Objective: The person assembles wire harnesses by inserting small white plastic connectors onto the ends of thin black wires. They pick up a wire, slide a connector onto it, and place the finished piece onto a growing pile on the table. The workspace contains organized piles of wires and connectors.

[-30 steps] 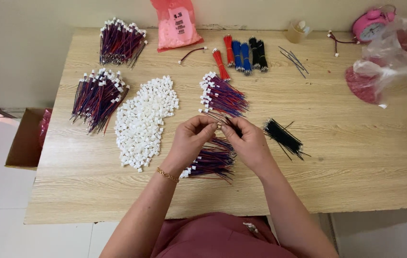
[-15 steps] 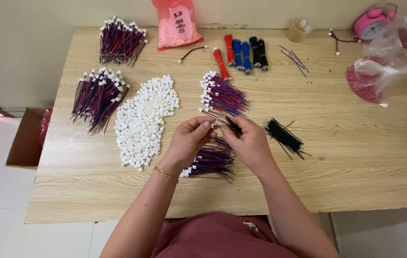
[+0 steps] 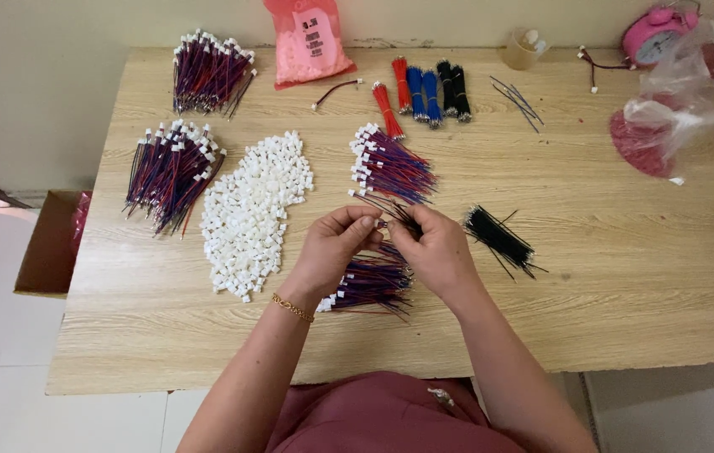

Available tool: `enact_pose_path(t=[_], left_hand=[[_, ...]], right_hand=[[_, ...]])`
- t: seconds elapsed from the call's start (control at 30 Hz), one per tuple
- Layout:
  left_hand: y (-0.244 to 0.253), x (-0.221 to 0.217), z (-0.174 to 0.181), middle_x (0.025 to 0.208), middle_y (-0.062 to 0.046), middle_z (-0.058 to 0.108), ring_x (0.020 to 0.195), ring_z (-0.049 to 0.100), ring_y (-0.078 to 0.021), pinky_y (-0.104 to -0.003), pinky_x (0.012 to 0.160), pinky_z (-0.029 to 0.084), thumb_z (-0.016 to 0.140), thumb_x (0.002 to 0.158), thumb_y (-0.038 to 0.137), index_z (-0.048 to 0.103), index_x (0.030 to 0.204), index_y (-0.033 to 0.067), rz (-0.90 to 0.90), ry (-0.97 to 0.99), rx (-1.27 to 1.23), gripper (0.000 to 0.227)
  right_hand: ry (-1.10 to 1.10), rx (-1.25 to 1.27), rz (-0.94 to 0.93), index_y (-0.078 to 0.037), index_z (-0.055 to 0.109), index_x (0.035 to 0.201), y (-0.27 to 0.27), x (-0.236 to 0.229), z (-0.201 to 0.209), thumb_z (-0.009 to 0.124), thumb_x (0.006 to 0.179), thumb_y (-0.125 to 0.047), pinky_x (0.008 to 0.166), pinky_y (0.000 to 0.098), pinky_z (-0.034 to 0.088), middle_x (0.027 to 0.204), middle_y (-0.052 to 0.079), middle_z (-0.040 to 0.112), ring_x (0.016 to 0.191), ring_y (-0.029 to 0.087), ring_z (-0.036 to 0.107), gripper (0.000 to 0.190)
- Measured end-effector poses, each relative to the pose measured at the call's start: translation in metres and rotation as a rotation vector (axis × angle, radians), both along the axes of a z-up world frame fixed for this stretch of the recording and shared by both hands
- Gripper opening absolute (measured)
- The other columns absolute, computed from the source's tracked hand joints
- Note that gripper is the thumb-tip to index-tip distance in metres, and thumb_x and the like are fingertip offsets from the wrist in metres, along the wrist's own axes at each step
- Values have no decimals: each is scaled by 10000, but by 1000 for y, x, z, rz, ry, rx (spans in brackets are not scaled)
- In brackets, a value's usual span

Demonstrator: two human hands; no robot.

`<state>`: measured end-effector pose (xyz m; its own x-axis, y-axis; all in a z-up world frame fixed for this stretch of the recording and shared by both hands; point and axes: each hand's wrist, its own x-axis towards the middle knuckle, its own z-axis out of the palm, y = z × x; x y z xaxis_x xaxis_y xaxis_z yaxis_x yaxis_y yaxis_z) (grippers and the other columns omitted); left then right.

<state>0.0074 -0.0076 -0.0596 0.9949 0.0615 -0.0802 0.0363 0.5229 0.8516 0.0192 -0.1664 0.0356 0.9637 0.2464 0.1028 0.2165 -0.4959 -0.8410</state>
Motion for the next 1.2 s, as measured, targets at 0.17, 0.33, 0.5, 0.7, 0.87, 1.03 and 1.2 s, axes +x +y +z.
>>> enact_pose_path(t=[0.17, 0.33, 0.5, 0.7, 0.87, 1.03, 1.2], left_hand=[[-1, -1, 3, 884, -111, 688, 777, 717, -198, -334, 720, 627, 623, 937, 96, 664, 1067, -27, -3, 4, 49, 183], [-1, -1, -3, 882, -106, 689, 761, 713, -179, -308, 718, 622, 613, 945, 107, 663, 1066, -25, -15, 33, 75, 186], [3, 3, -20, 911, -113, 698, 787, 712, -177, -327, 740, 615, 610, 952, 113, 663, 1066, -15, -16, 58, 134, 179], [26, 8, 6, 927, -116, 717, 822, 712, -221, -364, 707, 573, 634, 942, 207, 720, 1049, 75, -7, 81, 807, 191], [30, 35, -20, 969, -155, 638, 833, 686, -350, -425, 695, 559, 674, 874, 158, 712, 1070, 86, 151, -76, 1307, 212], [29, 71, -57, 1003, -134, 596, 867, 670, -363, -440, 700, 579, 671, 839, 171, 684, 1097, 78, 209, -92, 1538, 275], [31, 75, -56, 861, -95, 605, 793, 668, -332, -410, 659, 572, 697, 812, 176, 737, 896, 143, 248, -213, 1710, 99]], right_hand=[[17, -17, 4, -113, 721, 891, 1, -1, -4, 709, 847, -255, 695, 374, 523, 746, 125, 680, 748, 238, 672, 149], [-24, -11, 53, -97, 713, 911, 3, 5, -13, 700, 852, -216, 687, 411, 518, 768, 171, 666, 793, 316, 676, 134], [14, -29, 87, -58, 700, 952, 5, 6, -20, 655, 880, -225, 744, 465, 513, 822, 193, 689, 849, 372, 669, 188], [152, -49, 38, -58, 646, 1077, -9, 8, -7, 479, 1006, -238, 790, 471, 526, 879, 201, 645, 859, 344, 661, 255], [112, 204, 0, -33, 607, 1107, -23, 39, -54, 453, 1039, -197, 692, 280, 515, 773, 65, 603, 709, 135, 568, 235], [79, 94, -33, -91, 583, 1024, -18, 34, -53, 433, 1041, -283, 560, 351, 477, 628, 64, 579, 568, 192, 537, 245], [179, 209, 11, -87, 653, 942, -21, 36, -71, 624, 961, -235, 474, 223, 473, 622, 28, 573, 503, 100, 509, 152]])
